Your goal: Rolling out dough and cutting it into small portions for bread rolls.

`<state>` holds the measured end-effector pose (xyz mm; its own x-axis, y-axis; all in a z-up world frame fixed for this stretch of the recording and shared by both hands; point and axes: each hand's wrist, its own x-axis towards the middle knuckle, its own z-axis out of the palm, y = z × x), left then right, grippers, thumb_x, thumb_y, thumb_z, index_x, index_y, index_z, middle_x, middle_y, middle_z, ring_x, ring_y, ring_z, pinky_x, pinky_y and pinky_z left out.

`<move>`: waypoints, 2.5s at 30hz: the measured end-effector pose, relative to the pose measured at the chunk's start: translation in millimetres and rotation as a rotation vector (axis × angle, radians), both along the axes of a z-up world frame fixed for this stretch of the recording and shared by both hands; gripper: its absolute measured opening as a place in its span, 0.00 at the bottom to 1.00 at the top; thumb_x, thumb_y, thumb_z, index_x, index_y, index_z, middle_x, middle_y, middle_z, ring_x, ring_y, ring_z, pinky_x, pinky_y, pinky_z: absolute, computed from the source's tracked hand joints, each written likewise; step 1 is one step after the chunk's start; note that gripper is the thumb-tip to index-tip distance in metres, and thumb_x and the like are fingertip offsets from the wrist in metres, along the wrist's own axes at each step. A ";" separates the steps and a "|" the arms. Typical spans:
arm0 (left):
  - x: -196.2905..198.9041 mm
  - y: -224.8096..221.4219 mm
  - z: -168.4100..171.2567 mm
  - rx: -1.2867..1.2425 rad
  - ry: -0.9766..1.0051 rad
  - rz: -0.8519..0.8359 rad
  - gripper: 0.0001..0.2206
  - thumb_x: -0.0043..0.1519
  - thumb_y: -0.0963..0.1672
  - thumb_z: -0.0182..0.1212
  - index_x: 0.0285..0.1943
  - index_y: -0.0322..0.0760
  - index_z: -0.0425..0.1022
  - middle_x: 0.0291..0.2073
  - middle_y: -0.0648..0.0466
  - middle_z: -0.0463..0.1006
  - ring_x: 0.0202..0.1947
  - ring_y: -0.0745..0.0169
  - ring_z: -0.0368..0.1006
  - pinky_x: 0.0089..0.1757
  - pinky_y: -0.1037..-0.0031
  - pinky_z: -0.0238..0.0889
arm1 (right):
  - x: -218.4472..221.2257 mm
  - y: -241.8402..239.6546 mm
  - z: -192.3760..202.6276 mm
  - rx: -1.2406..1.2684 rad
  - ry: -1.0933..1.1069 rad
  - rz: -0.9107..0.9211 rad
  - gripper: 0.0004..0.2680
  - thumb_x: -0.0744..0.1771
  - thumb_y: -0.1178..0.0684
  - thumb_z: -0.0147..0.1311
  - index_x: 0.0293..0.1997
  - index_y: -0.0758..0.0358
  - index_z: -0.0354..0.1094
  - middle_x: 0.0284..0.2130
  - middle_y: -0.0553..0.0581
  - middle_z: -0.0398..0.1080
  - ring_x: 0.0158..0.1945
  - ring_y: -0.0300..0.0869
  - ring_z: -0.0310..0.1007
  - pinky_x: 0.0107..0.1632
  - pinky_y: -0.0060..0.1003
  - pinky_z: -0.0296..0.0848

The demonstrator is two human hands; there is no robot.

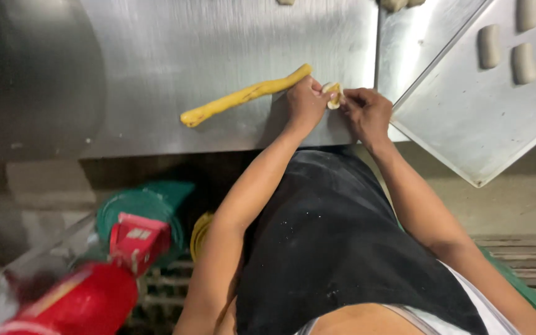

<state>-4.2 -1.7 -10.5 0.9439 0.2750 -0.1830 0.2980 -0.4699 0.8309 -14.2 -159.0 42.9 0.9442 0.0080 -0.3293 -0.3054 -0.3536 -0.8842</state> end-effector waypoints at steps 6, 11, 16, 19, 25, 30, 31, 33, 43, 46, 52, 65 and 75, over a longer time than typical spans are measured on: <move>-27.3 -11.2 -3.8 0.063 -0.261 -0.056 0.05 0.56 0.38 0.67 0.39 0.36 0.79 0.32 0.47 0.77 0.35 0.47 0.75 0.38 0.60 0.68 | -3.2 3.0 -11.6 -0.228 -0.477 0.158 0.04 0.65 0.62 0.65 0.41 0.63 0.79 0.29 0.59 0.72 0.33 0.49 0.74 0.37 0.43 0.72; -32.4 7.1 -4.0 0.097 -0.261 -0.252 0.20 0.53 0.34 0.58 0.51 0.43 0.84 0.36 0.47 0.75 0.40 0.48 0.73 0.43 0.62 0.70 | 3.4 -1.5 -9.7 -0.372 -0.634 0.174 0.03 0.65 0.62 0.63 0.39 0.61 0.78 0.33 0.60 0.71 0.34 0.51 0.73 0.36 0.44 0.71; -29.3 45.6 17.1 -0.119 -0.141 -0.322 0.17 0.59 0.38 0.67 0.56 0.47 0.81 0.39 0.49 0.77 0.40 0.53 0.74 0.44 0.66 0.71 | 36.5 -8.7 -3.8 -0.478 -0.493 0.401 0.02 0.69 0.55 0.65 0.43 0.57 0.80 0.34 0.56 0.71 0.43 0.53 0.70 0.45 0.49 0.69; -28.0 71.2 36.4 -0.183 -0.167 -0.229 0.14 0.61 0.39 0.66 0.55 0.47 0.81 0.45 0.49 0.77 0.44 0.56 0.76 0.40 0.72 0.74 | 54.3 32.3 3.5 -0.535 -0.464 0.199 0.12 0.74 0.45 0.58 0.60 0.58 0.75 0.48 0.62 0.71 0.55 0.57 0.69 0.58 0.53 0.70; -46.1 115.0 47.2 -0.137 -0.206 -0.083 0.10 0.60 0.40 0.67 0.50 0.41 0.80 0.43 0.50 0.78 0.43 0.57 0.77 0.39 0.73 0.74 | 50.8 71.5 -5.9 -0.902 -0.421 0.537 0.29 0.75 0.31 0.33 0.84 0.59 0.38 0.79 0.71 0.35 0.80 0.67 0.23 0.69 0.80 0.20; -50.6 125.7 35.8 -0.131 -0.097 -0.088 0.09 0.59 0.42 0.68 0.48 0.40 0.81 0.41 0.51 0.80 0.39 0.56 0.78 0.39 0.71 0.74 | 59.7 68.9 -0.4 -0.858 -0.341 0.523 0.29 0.74 0.31 0.32 0.83 0.59 0.38 0.78 0.72 0.32 0.79 0.68 0.23 0.68 0.81 0.20; -52.8 127.9 24.4 -0.107 -0.168 -0.119 0.09 0.58 0.42 0.69 0.47 0.40 0.82 0.41 0.51 0.80 0.44 0.55 0.78 0.39 0.70 0.76 | 60.3 71.5 -3.3 -0.815 -0.229 0.525 0.30 0.71 0.30 0.32 0.80 0.58 0.38 0.77 0.72 0.32 0.78 0.68 0.24 0.65 0.83 0.20; -54.9 121.6 -5.3 -0.127 -0.120 -0.118 0.08 0.61 0.43 0.68 0.46 0.40 0.82 0.42 0.51 0.82 0.45 0.55 0.80 0.43 0.68 0.75 | 43.9 61.9 -25.8 -0.884 -0.417 0.562 0.29 0.74 0.30 0.32 0.81 0.61 0.42 0.77 0.73 0.35 0.79 0.68 0.28 0.67 0.82 0.20; 4.6 28.1 -6.1 0.182 -0.170 -0.458 0.19 0.58 0.39 0.57 0.59 0.42 0.78 0.45 0.46 0.77 0.49 0.42 0.74 0.48 0.56 0.68 | 40.4 -11.4 -39.3 -0.286 -0.726 0.498 0.19 0.68 0.58 0.53 0.68 0.68 0.63 0.67 0.69 0.59 0.71 0.65 0.57 0.72 0.54 0.60; 12.5 22.7 -0.4 0.236 -0.161 -0.491 0.12 0.59 0.41 0.60 0.49 0.44 0.82 0.42 0.48 0.75 0.48 0.44 0.73 0.46 0.56 0.67 | 32.5 -21.5 -8.8 -0.549 -0.688 0.608 0.12 0.68 0.61 0.56 0.57 0.61 0.77 0.64 0.60 0.70 0.67 0.58 0.65 0.68 0.51 0.67; 1.1 18.8 32.6 0.234 -0.130 -0.442 0.04 0.55 0.41 0.67 0.35 0.41 0.77 0.38 0.50 0.72 0.45 0.47 0.73 0.43 0.54 0.66 | 26.9 -10.3 -5.7 -0.298 -0.260 0.413 0.05 0.63 0.59 0.59 0.40 0.58 0.76 0.51 0.59 0.71 0.51 0.53 0.71 0.52 0.46 0.74; -9.9 21.7 22.3 0.389 -0.096 -0.568 0.11 0.60 0.42 0.67 0.48 0.47 0.71 0.46 0.52 0.71 0.53 0.46 0.71 0.46 0.52 0.67 | 9.7 -5.3 -23.3 -0.520 -0.494 0.546 0.09 0.63 0.63 0.56 0.41 0.50 0.73 0.44 0.54 0.70 0.54 0.55 0.68 0.57 0.50 0.69; -24.5 25.7 25.8 0.339 -0.155 -0.564 0.12 0.58 0.42 0.66 0.48 0.45 0.71 0.45 0.50 0.72 0.51 0.44 0.71 0.44 0.51 0.70 | -11.8 1.1 -5.8 -0.578 -0.503 0.546 0.10 0.65 0.61 0.58 0.51 0.57 0.73 0.48 0.58 0.70 0.52 0.57 0.66 0.51 0.52 0.68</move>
